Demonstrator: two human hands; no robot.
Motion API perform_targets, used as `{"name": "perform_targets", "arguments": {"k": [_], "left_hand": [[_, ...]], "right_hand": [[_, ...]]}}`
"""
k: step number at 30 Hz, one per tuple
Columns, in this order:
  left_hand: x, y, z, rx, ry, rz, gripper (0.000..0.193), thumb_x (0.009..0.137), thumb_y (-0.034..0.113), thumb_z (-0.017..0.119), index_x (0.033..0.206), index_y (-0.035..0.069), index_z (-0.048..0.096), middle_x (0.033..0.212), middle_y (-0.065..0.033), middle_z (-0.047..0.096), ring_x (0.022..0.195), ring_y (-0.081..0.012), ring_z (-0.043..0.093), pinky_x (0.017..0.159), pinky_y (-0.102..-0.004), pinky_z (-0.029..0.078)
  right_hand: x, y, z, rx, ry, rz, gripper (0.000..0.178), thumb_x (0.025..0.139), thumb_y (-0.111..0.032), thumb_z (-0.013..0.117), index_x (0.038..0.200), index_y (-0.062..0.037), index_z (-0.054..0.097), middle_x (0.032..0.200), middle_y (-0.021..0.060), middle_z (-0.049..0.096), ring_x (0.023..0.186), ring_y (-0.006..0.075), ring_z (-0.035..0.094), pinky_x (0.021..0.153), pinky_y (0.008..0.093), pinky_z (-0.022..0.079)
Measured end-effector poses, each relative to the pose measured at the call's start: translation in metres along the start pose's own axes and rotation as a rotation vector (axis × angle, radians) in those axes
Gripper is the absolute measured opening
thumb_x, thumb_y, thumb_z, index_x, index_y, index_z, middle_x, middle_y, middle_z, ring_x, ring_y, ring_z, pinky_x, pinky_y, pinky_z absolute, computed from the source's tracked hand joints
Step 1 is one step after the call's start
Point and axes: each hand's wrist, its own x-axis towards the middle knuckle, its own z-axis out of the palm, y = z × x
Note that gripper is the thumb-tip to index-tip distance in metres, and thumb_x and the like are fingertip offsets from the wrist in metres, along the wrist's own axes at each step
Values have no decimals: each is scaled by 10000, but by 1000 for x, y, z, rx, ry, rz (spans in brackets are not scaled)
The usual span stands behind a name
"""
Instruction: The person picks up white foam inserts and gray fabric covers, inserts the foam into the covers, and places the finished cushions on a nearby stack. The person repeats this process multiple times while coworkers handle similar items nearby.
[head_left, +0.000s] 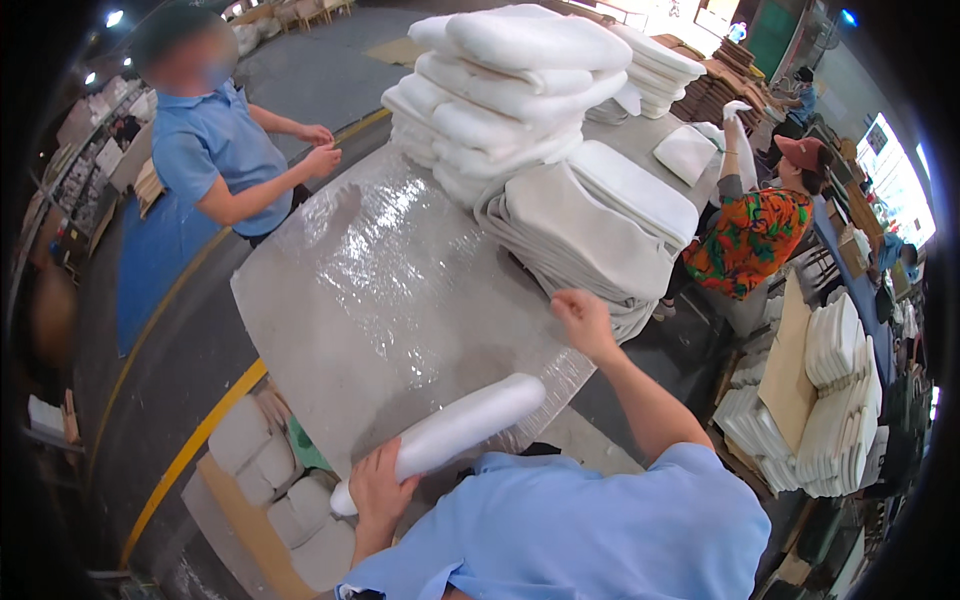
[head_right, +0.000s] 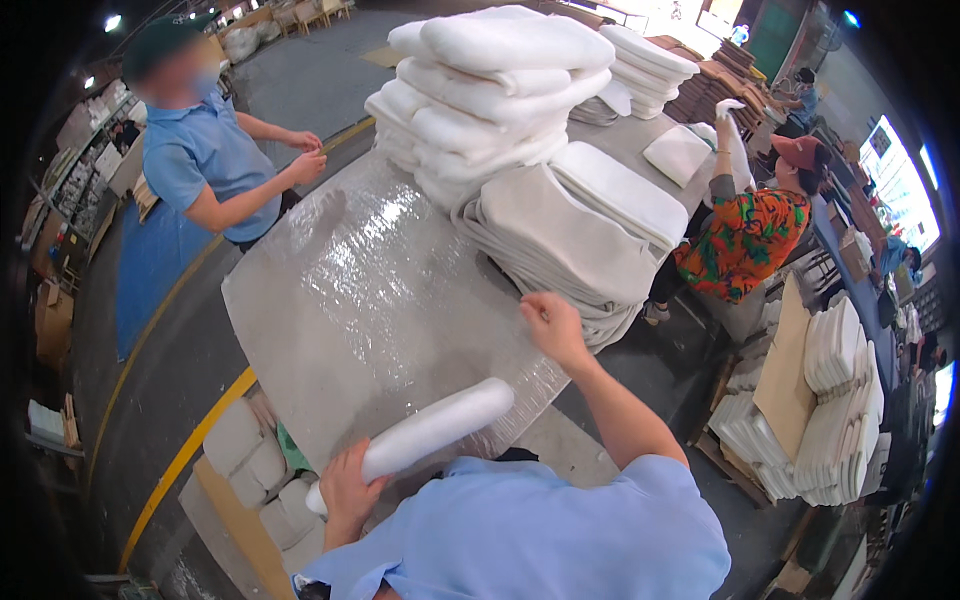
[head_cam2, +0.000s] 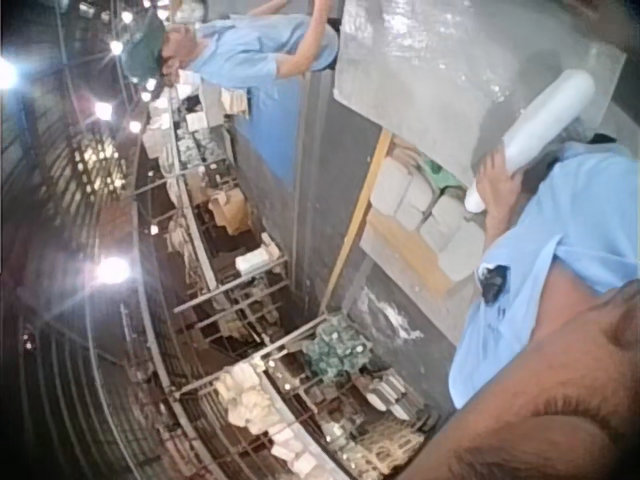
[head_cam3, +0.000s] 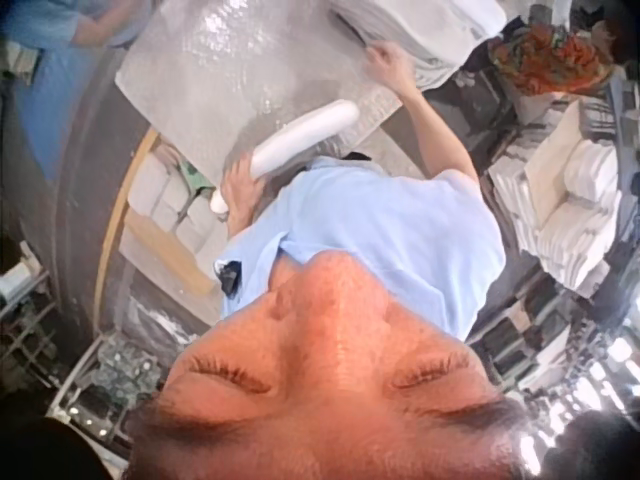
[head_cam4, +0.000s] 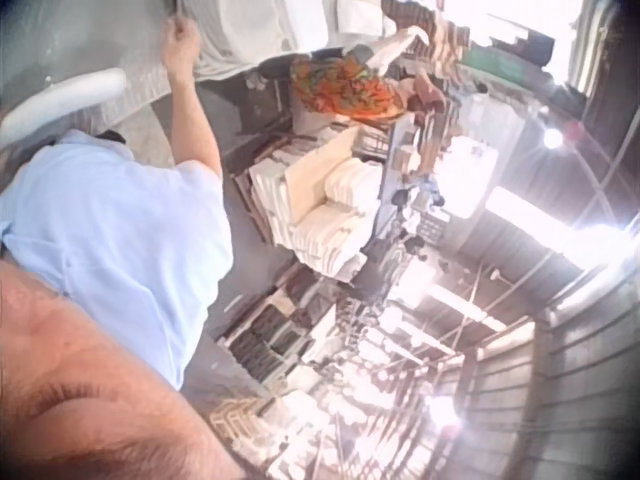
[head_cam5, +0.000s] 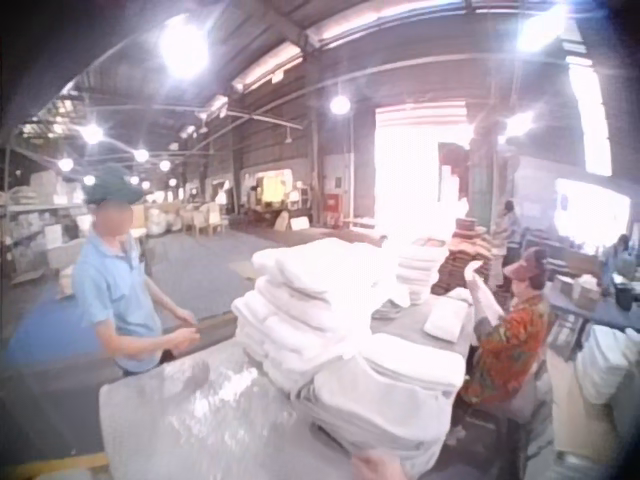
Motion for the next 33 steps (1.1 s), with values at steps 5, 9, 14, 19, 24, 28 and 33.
{"name": "perform_targets", "arguments": {"k": [5, 9, 14, 19, 24, 28, 33], "left_hand": [[-7, 1, 6, 66, -19, -19, 679, 662, 280, 888, 1264, 104, 626, 1122, -149, 706, 1036, -373, 667, 888, -491, 508], [-17, 2, 12, 128, -7, -38, 693, 627, 274, 895, 1260, 150, 640, 1176, -107, 708, 1049, -340, 673, 914, -481, 508], [-25, 8, 16, 140, 22, -60, 701, 600, 239, 895, 1253, 163, 652, 1189, -78, 710, 1046, -318, 675, 916, -468, 509], [-22, 14, 18, 86, 70, -34, 681, 589, 206, 885, 1231, 151, 663, 1175, -72, 715, 1043, -309, 676, 919, -454, 510], [-24, 6, 20, 68, 67, 4, 638, 603, 197, 868, 1206, 140, 667, 1140, -74, 721, 1029, -305, 680, 899, -443, 522], [-27, -1, 9, 89, -13, 9, 588, 629, 214, 855, 1181, 135, 668, 1107, -74, 723, 1025, -308, 683, 875, -440, 536], [-31, 10, -1, 31, -84, 56, 557, 667, 227, 831, 1189, 125, 664, 1155, -87, 706, 1049, -323, 674, 887, -442, 540]], "right_hand": [[84, 8, -19, -357, 227, -210, 309, 909, -258, 710, 1132, -46, 731, 1113, 159, 694, 1103, 339, 630, 937, 460, 493], [123, 10, -1, -572, 78, -69, 375, 949, -365, 663, 1162, -62, 725, 1253, 160, 650, 1215, 360, 569, 1003, 503, 455], [144, 20, 12, -560, -47, -32, 396, 998, -403, 593, 1192, -87, 731, 1274, 157, 652, 1221, 372, 568, 1011, 512, 456], [141, 26, -1, -350, 110, -45, 386, 1021, -355, 560, 1263, -97, 714, 1270, 162, 669, 1187, 392, 587, 1011, 487, 469], [113, -11, -36, -207, 231, -196, 359, 1033, -293, 560, 1275, -71, 703, 1204, 176, 691, 1071, 370, 640, 926, 442, 502], [76, -93, -68, -97, 114, -277, 329, 1027, -242, 585, 1258, -38, 699, 1040, 170, 704, 889, 319, 665, 807, 391, 507], [35, -166, -98, 72, -55, -297, 278, 1027, -213, 587, 1116, 23, 702, 751, 67, 545, 717, 119, 476, 659, 303, 420]]}}
